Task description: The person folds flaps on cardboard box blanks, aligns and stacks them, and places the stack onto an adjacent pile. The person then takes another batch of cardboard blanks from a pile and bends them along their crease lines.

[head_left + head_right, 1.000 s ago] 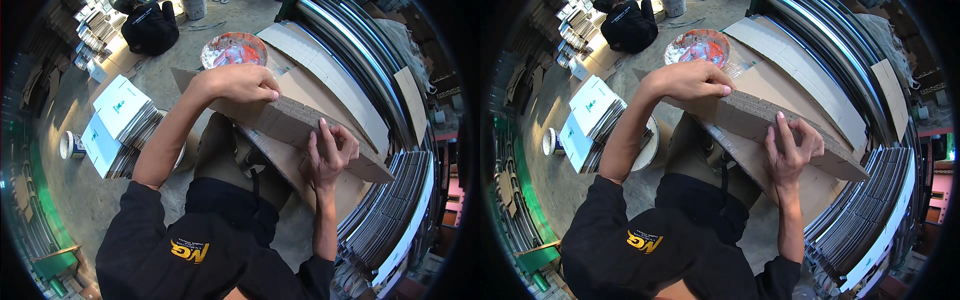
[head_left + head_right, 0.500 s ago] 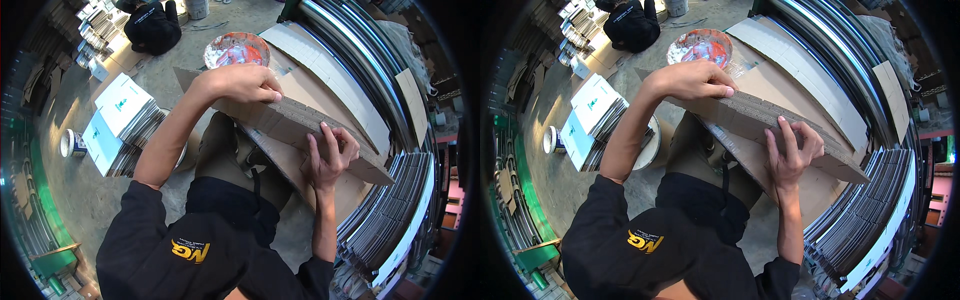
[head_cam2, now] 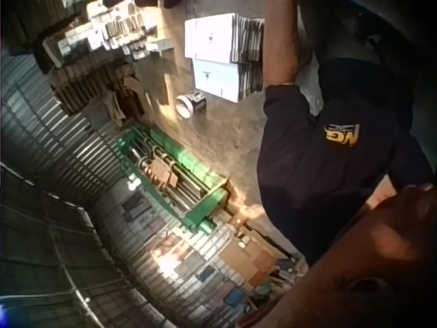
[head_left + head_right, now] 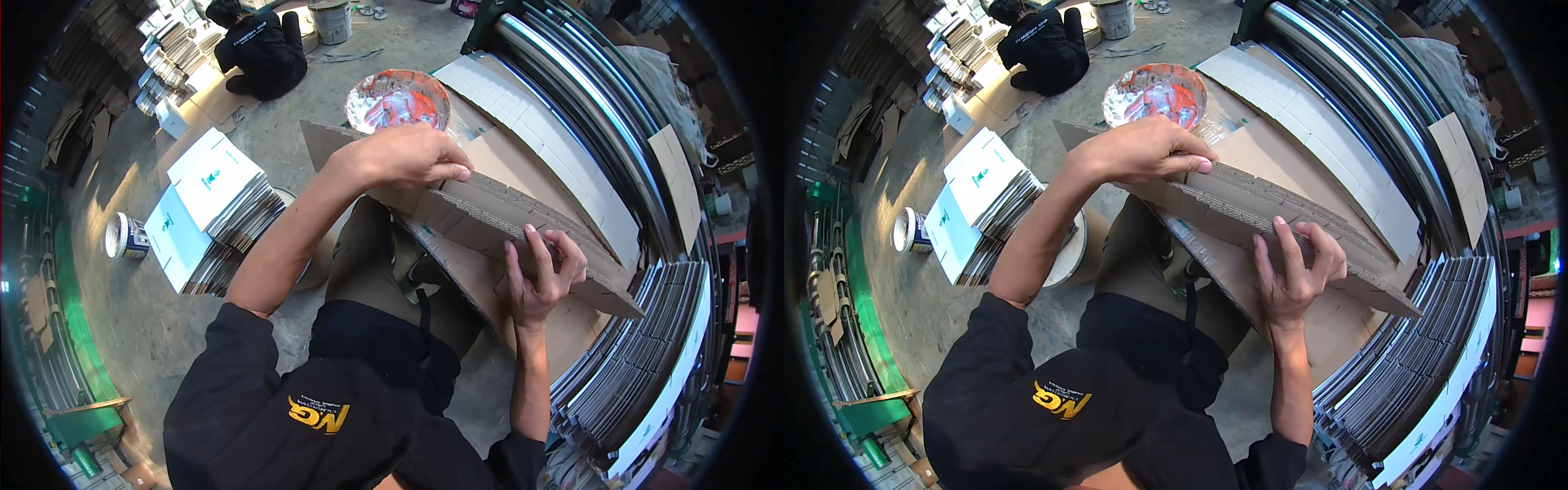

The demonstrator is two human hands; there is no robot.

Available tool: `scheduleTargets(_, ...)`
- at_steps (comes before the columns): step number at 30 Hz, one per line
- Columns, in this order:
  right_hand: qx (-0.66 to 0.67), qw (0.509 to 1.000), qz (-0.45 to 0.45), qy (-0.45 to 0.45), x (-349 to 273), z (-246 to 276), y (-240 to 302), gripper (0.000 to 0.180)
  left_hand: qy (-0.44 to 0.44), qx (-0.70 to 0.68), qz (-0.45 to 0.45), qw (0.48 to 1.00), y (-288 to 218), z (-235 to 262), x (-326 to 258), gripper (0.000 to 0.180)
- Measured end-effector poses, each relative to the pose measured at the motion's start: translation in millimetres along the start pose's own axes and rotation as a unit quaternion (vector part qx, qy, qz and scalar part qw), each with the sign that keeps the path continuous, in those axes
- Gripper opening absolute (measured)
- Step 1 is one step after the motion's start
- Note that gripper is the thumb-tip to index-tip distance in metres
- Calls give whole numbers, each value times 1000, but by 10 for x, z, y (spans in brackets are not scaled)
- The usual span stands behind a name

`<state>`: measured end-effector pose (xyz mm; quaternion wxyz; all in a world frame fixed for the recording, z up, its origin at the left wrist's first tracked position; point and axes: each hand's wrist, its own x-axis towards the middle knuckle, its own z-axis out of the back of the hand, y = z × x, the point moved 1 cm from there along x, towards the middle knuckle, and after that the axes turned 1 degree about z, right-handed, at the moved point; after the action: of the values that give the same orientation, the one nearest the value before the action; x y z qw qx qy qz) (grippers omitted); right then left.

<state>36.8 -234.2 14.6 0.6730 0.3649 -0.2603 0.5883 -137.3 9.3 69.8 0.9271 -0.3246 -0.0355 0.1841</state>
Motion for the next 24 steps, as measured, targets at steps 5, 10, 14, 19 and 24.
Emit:
scheduleTargets(5, 8, 999, -9, 30, 60, 15, 3, 44, 12, -13, -18, 1000, -14, 34, -24, 38)
scheduleTargets(10, 0, 999, -10, 36, 102, -14, -14, 46, 14, -11, -24, 1000, -6, 28, -27, 40)
scheduleTargets(14, -1, 999, -9, 41, 113, -13, -25, 45, 13, -11, -26, 1000, -13, 32, -31, 41)
scheduleTargets(19, 7, 999, -11, 41, 130, -25, -18, 45, 23, -16, -28, 999, 18, 34, -11, 42)
scheduleTargets(24, 18, 999, -17, 36, 133, -45, -15, 45, 18, -14, -32, 999, 38, 31, 3, 42)
